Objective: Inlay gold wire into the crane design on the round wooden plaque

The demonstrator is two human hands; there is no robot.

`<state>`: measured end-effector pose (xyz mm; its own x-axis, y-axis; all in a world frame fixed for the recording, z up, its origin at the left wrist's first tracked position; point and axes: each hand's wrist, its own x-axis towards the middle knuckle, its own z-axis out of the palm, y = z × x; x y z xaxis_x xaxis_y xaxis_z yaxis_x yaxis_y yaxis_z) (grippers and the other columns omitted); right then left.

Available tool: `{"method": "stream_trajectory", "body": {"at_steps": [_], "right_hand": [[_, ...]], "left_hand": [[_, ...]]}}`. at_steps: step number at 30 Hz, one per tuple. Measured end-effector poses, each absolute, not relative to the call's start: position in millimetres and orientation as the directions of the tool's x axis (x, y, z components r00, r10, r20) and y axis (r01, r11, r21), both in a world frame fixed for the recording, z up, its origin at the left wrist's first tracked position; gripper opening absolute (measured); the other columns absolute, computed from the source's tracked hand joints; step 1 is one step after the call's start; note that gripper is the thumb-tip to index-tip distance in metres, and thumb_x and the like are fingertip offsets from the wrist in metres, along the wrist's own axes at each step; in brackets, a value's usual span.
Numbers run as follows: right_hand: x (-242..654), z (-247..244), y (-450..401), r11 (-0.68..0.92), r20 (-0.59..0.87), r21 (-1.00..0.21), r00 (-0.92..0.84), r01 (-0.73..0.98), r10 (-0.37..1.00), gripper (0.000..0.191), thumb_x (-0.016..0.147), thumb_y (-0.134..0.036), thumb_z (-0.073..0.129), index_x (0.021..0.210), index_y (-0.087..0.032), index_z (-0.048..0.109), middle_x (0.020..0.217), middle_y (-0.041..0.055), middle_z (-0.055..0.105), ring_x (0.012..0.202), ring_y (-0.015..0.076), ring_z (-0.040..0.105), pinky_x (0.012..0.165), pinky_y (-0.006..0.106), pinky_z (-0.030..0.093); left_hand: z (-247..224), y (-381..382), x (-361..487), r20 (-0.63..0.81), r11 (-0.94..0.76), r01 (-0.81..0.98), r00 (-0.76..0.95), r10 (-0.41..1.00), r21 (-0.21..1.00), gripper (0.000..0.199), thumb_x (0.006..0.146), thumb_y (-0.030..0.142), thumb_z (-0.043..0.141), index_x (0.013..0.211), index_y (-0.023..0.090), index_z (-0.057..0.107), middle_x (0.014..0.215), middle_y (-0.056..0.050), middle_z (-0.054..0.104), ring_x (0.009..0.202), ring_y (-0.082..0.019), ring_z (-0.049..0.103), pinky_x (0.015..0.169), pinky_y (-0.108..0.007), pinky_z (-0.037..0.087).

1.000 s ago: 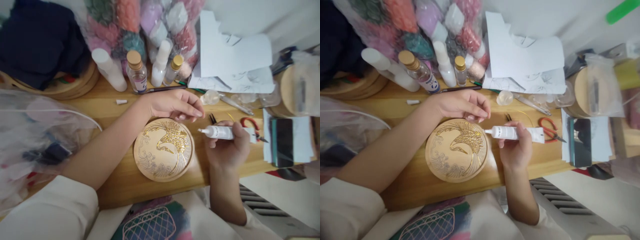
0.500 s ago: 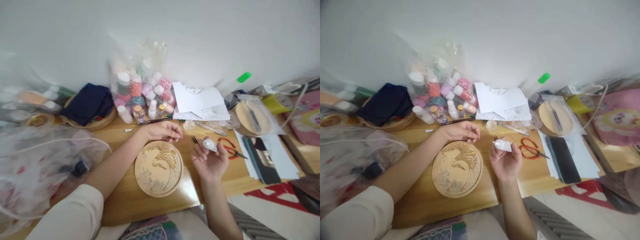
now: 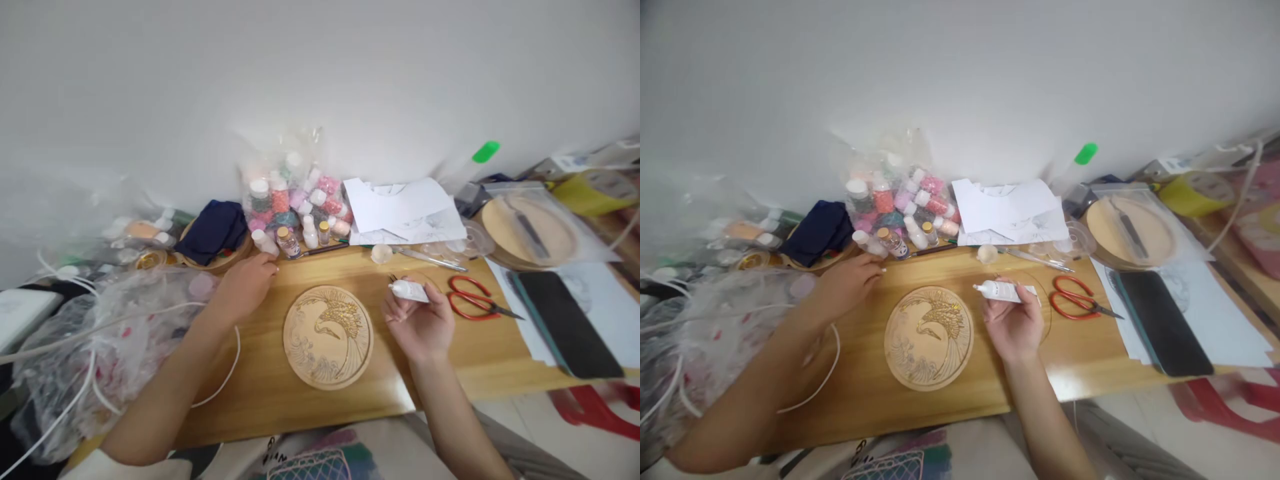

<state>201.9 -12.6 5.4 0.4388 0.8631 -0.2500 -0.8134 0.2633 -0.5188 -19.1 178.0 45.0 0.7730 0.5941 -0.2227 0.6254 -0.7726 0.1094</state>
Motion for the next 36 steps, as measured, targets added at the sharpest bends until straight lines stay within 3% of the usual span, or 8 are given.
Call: {"method": "stream_trajectory", "body": {"at_steps": [3,8,15,20,25,31,34,36], "right_hand": [[201.4,4.3,-12.5,0.253,-0.25,-0.518,0.428,-0.817,0.869,0.018,0.07,-0.034,0.071,0.077,-0.018,0.075,0.05,-0.0017,0.059,0.045,0.0088,0.051,0.044,0.02,0.045],[200.7,5.1,-12.2,0.263,-0.227,-0.519,0.428,-0.813,0.875,0.018,0.073,-0.034,0.067,0.078,-0.018,0.075,0.05,-0.0016,0.06,0.044,0.0085,0.05,0.043,0.019,0.044],[199.7,6.1,-10.5,0.268,-0.223,-0.526,0.435,-0.807,0.872,0.018,0.074,-0.033,0.066,0.076,-0.018,0.076,0.049,-0.0012,0.061,0.042,0.0089,0.05,0.042,0.02,0.041],[198.6,6.1,-9.0,0.275,-0.217,-0.522,0.438,-0.807,0.872,0.016,0.072,-0.032,0.068,0.074,-0.018,0.076,0.049,-0.0009,0.061,0.043,0.0087,0.049,0.041,0.02,0.04],[197.6,8.0,-7.8,0.275,-0.238,-0.528,0.451,-0.803,0.86,0.017,0.068,-0.033,0.073,0.073,-0.017,0.076,0.049,-0.0016,0.062,0.042,0.0079,0.049,0.04,0.018,0.04],[173.8,29.8,-7.2,0.319,-0.23,-0.485,0.471,-0.814,0.852,0.018,0.069,-0.033,0.076,0.079,-0.018,0.075,0.058,0.0002,0.069,0.053,0.01,0.061,0.049,0.019,0.05],[155.7,46.9,-6.7,0.338,-0.189,-0.451,0.458,-0.826,0.868,0.02,0.072,-0.034,0.076,0.085,-0.018,0.076,0.064,0.0016,0.072,0.062,0.0118,0.066,0.057,0.02,0.054],[146.4,56.1,-6.0,0.349,-0.162,-0.422,0.448,-0.837,0.879,0.022,0.074,-0.035,0.077,0.088,-0.019,0.076,0.067,0.0018,0.073,0.066,0.0116,0.068,0.063,0.02,0.056]], "left_hand": [[37.3,174.5,-18.0,-0.241,-0.785,0.619,0.763,0.6,0.006,0.031,0.092,0.007,0.039,0.094,0.012,0.069,0.119,-0.015,0.065,0.106,-0.026,0.063,0.091,-0.037,0.048],[37.3,165.3,-14.6,-0.24,-0.789,0.607,0.756,0.609,-0.092,0.03,0.088,0.001,0.04,0.09,0.011,0.068,0.103,-0.015,0.068,0.101,-0.026,0.063,0.089,-0.035,0.048],[38.3,154.8,-14.1,-0.199,-0.761,0.647,0.741,0.641,-0.045,0.033,0.085,-0.001,0.036,0.083,0.01,0.067,0.098,-0.017,0.067,0.099,-0.028,0.062,0.087,-0.041,0.05],[36.2,154.9,-15.3,-0.09,-0.676,0.718,0.693,0.715,0.165,0.034,0.082,0.002,0.035,0.076,0.013,0.066,0.098,-0.018,0.068,0.104,-0.032,0.061,0.094,-0.05,0.048],[38.1,154.7,-8.9,0.025,-0.499,0.678,0.58,0.815,0.54,0.02,0.08,0.017,0.051,0.074,0.018,0.07,0.099,-0.012,0.073,0.102,-0.029,0.065,0.1,-0.05,0.046],[62.9,134.8,15.5,-0.022,-0.149,0.314,0.483,0.875,0.937,0.025,0.074,0.042,0.069,0.083,0.02,0.076,0.095,-0.007,0.076,0.085,-0.02,0.07,0.079,-0.034,0.058],[81.9,118.3,33.2,-0.106,0.088,0.06,0.512,0.852,0.994,0.02,0.075,0.039,0.072,0.081,0.02,0.076,0.095,-0.006,0.076,0.077,-0.014,0.069,0.068,-0.024,0.057],[95.1,107.0,43.7,-0.202,0.354,-0.182,0.553,0.808,0.918,0.005,0.075,0.025,0.077,0.076,0.021,0.076,0.096,-0.002,0.076,0.077,-0.009,0.068,0.065,-0.015,0.055]]}}
